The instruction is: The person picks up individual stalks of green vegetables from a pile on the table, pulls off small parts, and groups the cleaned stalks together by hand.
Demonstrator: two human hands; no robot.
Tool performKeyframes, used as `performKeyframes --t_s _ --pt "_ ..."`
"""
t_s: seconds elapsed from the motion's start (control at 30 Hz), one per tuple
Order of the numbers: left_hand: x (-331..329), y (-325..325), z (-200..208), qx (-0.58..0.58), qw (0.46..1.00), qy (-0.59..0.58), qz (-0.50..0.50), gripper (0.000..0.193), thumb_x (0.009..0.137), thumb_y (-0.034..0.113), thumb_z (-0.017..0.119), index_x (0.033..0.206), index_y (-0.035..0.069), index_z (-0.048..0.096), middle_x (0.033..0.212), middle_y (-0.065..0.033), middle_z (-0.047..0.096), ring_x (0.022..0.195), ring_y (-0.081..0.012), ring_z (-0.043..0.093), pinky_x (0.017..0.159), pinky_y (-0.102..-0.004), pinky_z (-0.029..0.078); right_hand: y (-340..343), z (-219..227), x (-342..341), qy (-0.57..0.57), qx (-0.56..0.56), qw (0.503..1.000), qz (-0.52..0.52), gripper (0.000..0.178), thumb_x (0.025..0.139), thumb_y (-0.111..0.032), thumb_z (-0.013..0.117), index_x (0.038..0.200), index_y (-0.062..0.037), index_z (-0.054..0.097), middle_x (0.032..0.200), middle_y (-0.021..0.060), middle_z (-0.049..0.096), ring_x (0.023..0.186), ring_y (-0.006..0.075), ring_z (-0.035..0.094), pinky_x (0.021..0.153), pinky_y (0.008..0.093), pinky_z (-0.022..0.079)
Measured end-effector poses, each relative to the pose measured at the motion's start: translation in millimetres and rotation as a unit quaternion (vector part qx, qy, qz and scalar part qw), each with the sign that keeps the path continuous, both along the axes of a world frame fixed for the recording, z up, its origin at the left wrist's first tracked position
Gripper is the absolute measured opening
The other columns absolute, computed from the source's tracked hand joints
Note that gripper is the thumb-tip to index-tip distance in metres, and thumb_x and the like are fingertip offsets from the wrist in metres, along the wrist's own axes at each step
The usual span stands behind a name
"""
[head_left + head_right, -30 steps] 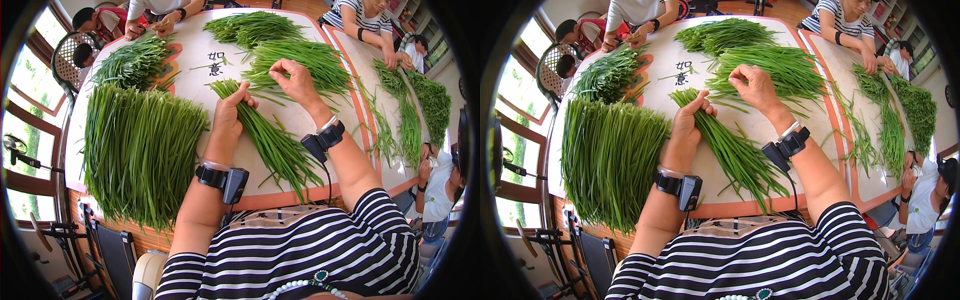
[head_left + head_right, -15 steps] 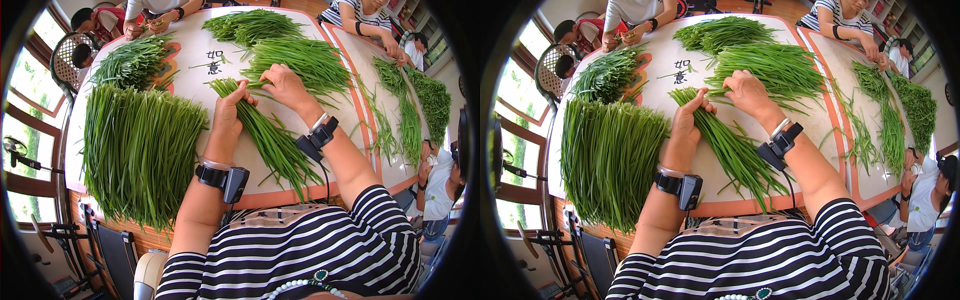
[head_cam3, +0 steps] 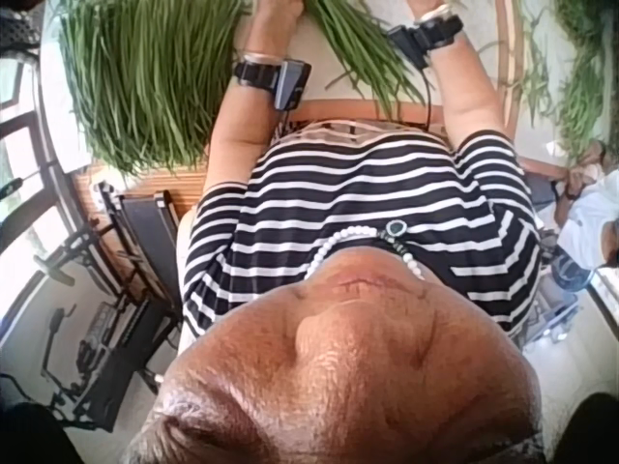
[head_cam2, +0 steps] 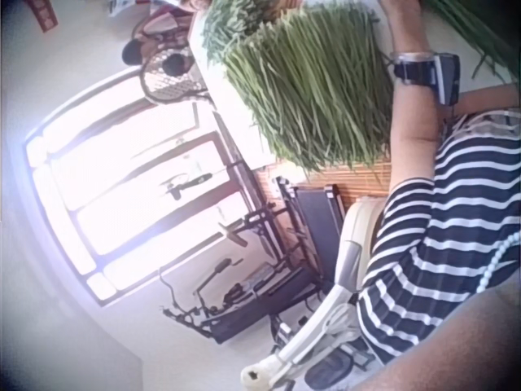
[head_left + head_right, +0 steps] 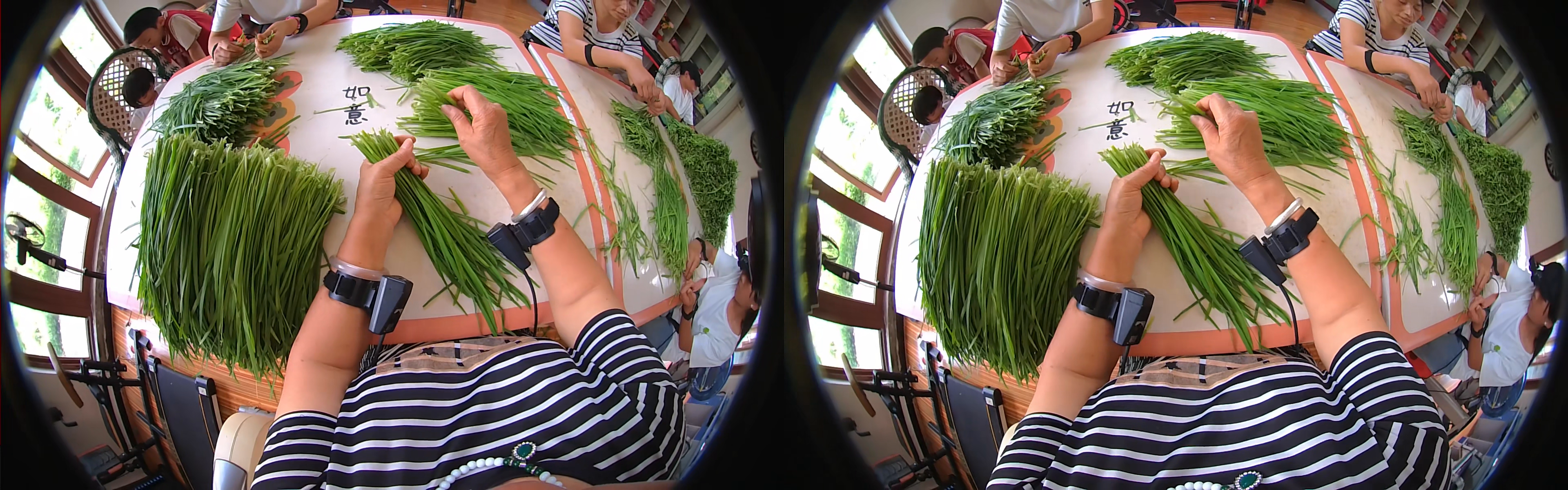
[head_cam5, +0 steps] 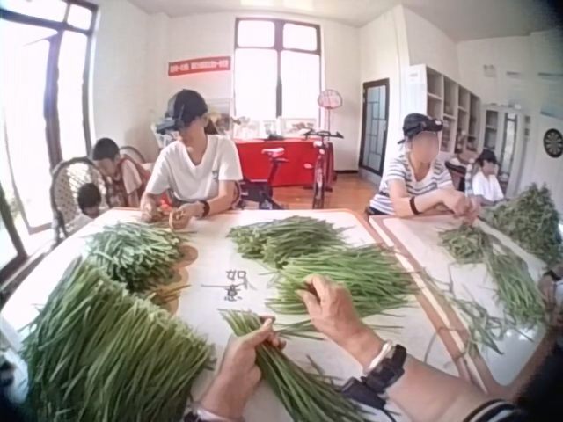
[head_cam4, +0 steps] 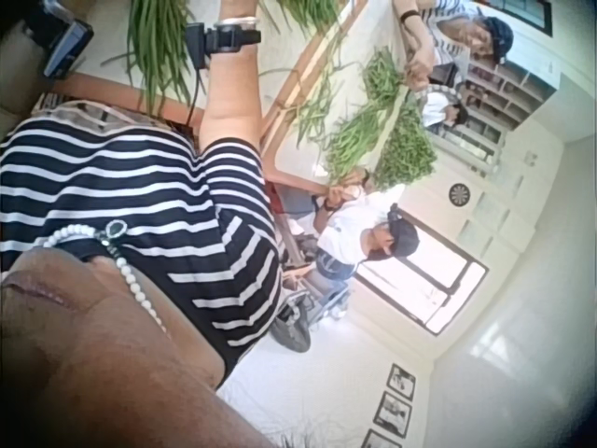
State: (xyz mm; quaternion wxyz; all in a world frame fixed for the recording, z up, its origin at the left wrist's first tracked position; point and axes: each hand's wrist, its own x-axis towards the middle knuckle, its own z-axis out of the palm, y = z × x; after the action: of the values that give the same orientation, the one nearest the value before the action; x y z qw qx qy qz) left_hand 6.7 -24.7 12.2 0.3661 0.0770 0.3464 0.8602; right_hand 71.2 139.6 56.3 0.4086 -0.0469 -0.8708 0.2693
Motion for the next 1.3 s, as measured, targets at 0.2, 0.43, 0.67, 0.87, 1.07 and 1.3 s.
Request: performKeyframes --t_s 0.2,0.43,0.67,0.87,1.07,1.3 --pt "3 0 3 -0.005 1.000 0.018 -0.005 0.022 0.092 0.011 0.065 0.108 -0.002 0.059 0.070 -0.0022 0.054 0.066 -0.0153 0.055 0.068 -0.0339 0.051 -23 -4 -1 -0.029 0.113 0.993 0.030 0.009 0.084 -0.014 0.067 0.092 -0.0102 0.066 0.083 0.0059 0.066 0.085 0.0252 0.064 0.072 0.0383 0.045" --pt "-3 3 -5 0.017 1.000 -0.002 0.017 0.019 0.093 0.015 0.065 0.107 0.002 0.066 0.084 -0.0044 0.063 0.071 -0.0153 0.059 0.068 -0.0314 0.052 -35 -16 7 0.002 0.119 0.990 0.079 0.016 0.078 -0.007 0.066 0.094 -0.0101 0.067 0.097 0.0043 0.063 0.089 0.0251 0.063 0.075 0.0377 0.048" --pt "-7 -5 -1 0.009 1.000 0.019 0.017 0.024 0.095 0.016 0.060 0.116 0.006 0.066 0.096 -0.0039 0.065 0.081 -0.0152 0.059 0.072 -0.0309 0.051 -6 -7 24 -0.078 -0.073 0.991 0.079 0.025 0.084 -0.022 0.073 0.096 -0.0019 0.065 0.093 0.0118 0.067 0.087 0.0259 0.063 0.073 0.0361 0.051" --pt "-5 -2 0 -0.014 0.999 0.036 0.013 0.023 0.093 0.011 0.062 0.114 0.003 0.064 0.098 -0.0053 0.066 0.080 -0.0168 0.063 0.070 -0.0325 0.053 -17 -16 12 -0.072 -0.032 0.990 0.114 0.031 0.083 -0.019 0.073 0.108 -0.0022 0.065 0.093 0.0113 0.066 0.084 0.0264 0.061 0.075 0.0367 0.050" --pt "2 2 2 -0.033 0.996 0.058 0.063 0.022 0.089 0.005 0.066 0.111 0.002 0.063 0.099 -0.0062 0.067 0.083 -0.0165 0.065 0.071 -0.0312 0.054 -16 -22 12 -0.076 0.074 0.992 0.073 0.016 0.082 -0.017 0.069 0.094 -0.0066 0.066 0.085 0.0073 0.064 0.087 0.0278 0.061 0.072 0.0386 0.047" --pt "3 2 0 -0.059 0.989 0.070 0.119 0.024 0.087 0.005 0.069 0.110 0.001 0.063 0.102 -0.0058 0.068 0.089 -0.0156 0.064 0.078 -0.0306 0.053 -23 -22 8 -0.002 0.160 0.986 0.039 0.007 0.085 -0.015 0.065 0.086 -0.0085 0.065 0.083 0.0059 0.063 0.082 0.0261 0.060 0.070 0.0369 0.046"
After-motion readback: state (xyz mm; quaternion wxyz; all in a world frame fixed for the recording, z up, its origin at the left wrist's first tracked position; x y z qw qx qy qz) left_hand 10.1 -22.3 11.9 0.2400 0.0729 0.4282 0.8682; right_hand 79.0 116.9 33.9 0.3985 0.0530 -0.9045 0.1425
